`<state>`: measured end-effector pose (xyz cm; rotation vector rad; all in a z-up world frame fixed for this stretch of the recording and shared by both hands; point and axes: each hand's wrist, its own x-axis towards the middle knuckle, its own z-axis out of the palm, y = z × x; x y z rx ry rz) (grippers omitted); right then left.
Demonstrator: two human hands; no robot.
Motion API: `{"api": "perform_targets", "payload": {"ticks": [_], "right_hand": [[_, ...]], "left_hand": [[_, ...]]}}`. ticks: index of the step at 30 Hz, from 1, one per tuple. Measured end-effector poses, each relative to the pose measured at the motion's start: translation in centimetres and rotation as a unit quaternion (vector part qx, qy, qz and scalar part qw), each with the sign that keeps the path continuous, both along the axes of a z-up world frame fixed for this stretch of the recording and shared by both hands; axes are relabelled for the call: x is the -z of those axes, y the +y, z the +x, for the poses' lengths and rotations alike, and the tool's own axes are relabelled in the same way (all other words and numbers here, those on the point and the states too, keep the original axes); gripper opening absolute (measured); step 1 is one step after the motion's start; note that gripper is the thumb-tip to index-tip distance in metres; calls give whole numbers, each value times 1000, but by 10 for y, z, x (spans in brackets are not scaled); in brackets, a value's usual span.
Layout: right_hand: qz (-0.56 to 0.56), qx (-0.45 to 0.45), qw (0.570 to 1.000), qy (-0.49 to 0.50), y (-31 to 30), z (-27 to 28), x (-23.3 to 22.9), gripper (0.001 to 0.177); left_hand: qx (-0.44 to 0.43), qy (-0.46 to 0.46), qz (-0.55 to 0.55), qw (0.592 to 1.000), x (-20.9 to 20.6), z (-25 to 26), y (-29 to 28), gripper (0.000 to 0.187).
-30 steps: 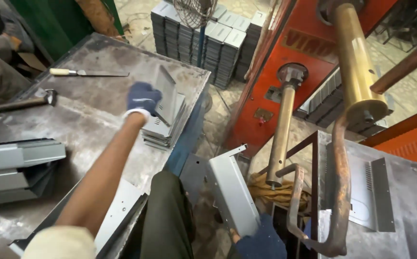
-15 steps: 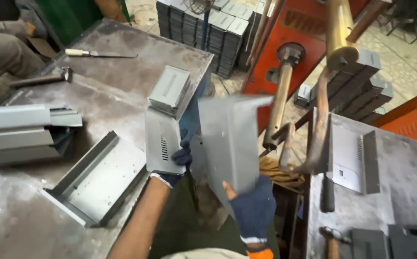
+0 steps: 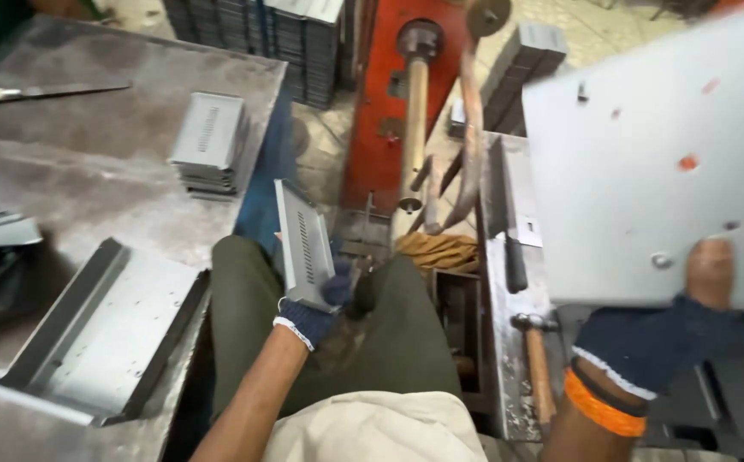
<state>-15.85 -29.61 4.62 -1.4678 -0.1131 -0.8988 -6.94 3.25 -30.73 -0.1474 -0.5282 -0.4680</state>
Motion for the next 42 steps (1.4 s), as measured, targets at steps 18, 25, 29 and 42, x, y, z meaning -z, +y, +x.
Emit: {"api": "perform_targets", "payload": {"ticks": [18,25,29,42], "right_hand": [[398,-33,846,353,95,-15,126,51],[380,-36,849,366,94,-14,120,56],[393,-54,847,353,95,-18,105,59],[430,-83,857,270,94,-4,113,50]], "left_hand": [[-164,530,472,686,-128,-38,-102,59],[-189,409,634,629,-216,-64,-101,68],[-201,425,625,623,-223,-49,-103,67],[-343,2,551,761,-185,-76,-93,121]]}}
